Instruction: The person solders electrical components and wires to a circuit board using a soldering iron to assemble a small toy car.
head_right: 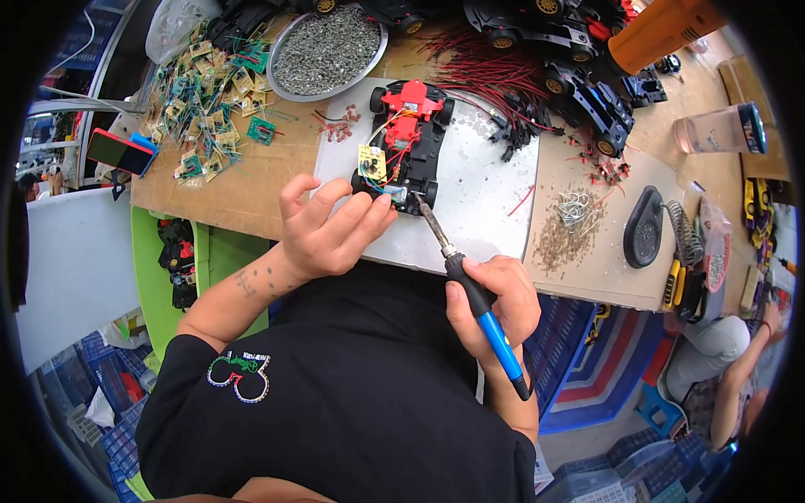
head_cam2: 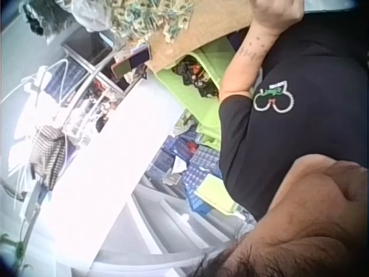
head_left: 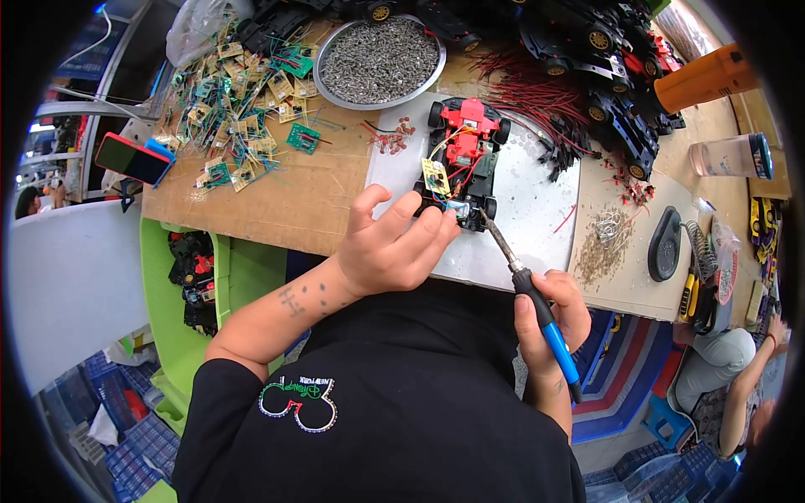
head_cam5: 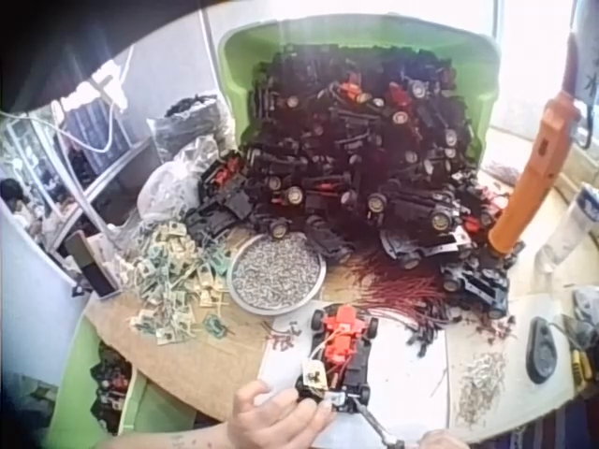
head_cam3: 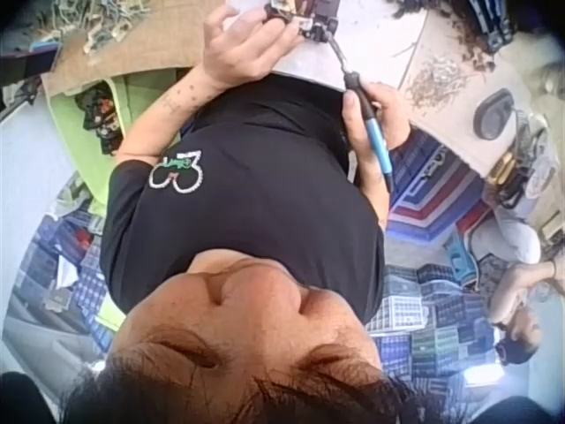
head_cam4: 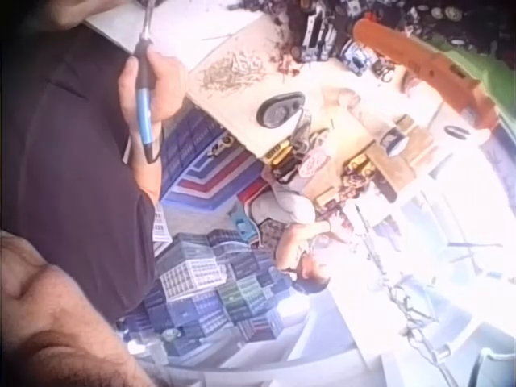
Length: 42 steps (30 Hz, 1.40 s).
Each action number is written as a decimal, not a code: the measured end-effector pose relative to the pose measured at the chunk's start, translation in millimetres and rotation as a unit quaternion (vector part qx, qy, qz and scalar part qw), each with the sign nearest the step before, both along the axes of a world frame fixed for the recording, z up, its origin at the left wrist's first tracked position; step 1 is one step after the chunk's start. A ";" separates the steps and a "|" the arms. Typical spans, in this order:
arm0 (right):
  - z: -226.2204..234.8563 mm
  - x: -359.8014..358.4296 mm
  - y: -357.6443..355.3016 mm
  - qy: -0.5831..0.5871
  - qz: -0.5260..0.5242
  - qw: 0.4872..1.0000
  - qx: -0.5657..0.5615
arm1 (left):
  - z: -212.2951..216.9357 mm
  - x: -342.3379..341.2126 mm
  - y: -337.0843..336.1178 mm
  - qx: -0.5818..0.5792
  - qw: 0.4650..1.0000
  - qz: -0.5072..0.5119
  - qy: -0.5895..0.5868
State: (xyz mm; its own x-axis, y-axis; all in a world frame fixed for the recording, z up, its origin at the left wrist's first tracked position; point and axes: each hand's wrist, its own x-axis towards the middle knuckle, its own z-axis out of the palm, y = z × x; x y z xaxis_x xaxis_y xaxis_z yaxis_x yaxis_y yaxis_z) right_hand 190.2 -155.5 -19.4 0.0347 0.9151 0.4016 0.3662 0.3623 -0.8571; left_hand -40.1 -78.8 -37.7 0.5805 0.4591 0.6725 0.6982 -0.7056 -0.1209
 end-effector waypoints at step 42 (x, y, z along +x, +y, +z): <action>-1.2 -51.9 77.4 -0.099 0.028 0.995 0.000 | -5.1 5.5 -3.7 -0.086 0.993 0.006 -0.086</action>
